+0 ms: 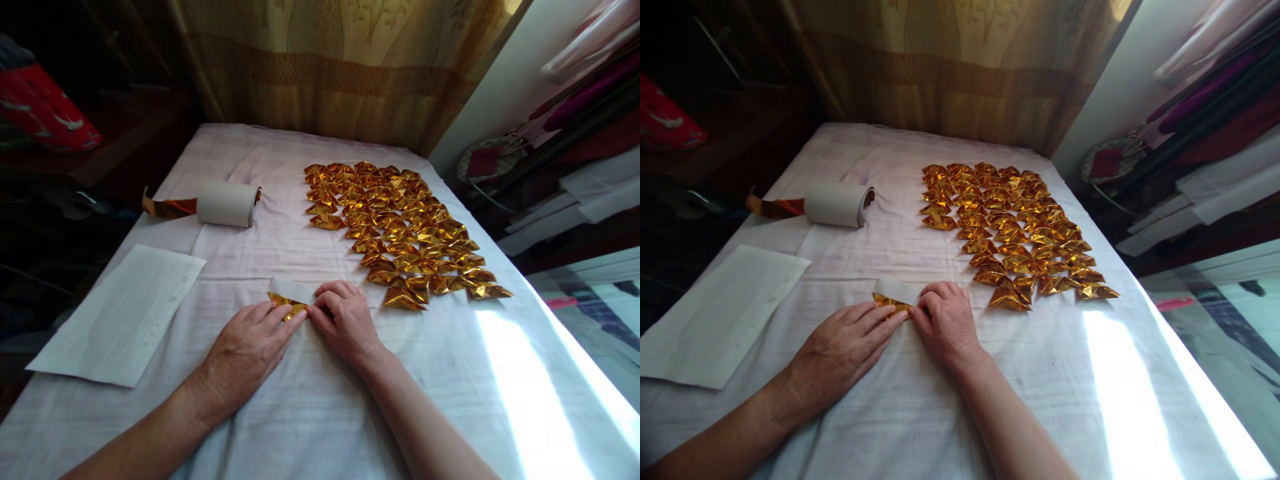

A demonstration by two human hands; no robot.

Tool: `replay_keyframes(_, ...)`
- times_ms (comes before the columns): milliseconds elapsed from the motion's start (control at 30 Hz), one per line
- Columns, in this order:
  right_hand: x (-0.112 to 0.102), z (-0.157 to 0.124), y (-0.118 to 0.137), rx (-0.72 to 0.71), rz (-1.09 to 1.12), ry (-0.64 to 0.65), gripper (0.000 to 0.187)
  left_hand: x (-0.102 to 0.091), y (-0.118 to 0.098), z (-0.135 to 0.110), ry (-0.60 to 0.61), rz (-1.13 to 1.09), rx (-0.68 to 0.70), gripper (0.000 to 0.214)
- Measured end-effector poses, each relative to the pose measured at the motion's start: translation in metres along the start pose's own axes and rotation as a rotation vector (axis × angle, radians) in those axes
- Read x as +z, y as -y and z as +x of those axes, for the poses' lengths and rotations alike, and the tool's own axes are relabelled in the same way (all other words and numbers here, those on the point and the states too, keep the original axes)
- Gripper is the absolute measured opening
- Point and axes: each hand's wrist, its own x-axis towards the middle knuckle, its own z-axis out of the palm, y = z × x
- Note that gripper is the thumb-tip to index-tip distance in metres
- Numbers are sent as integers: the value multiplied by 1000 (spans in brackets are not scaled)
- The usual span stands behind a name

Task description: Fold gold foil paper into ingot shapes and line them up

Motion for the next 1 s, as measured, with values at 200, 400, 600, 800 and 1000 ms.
replay_keyframes(200,2,0,1,4,-7,-18,15,-1,-1,-2,56,1,-18,40)
replay_keyframes(400,5,0,5,36,-47,-28,18,-2,-5,0,130,64,-39,41)
replay_keyframes(600,4,-2,6,52,-28,2,16,-3,-6,1,137,95,-33,40)
replay_keyframes(800,4,-2,4,56,39,-23,6,-4,-6,2,149,88,-29,40)
replay_keyframes(1000,5,-3,-1,36,53,-21,10,-5,-6,3,136,82,-8,38)
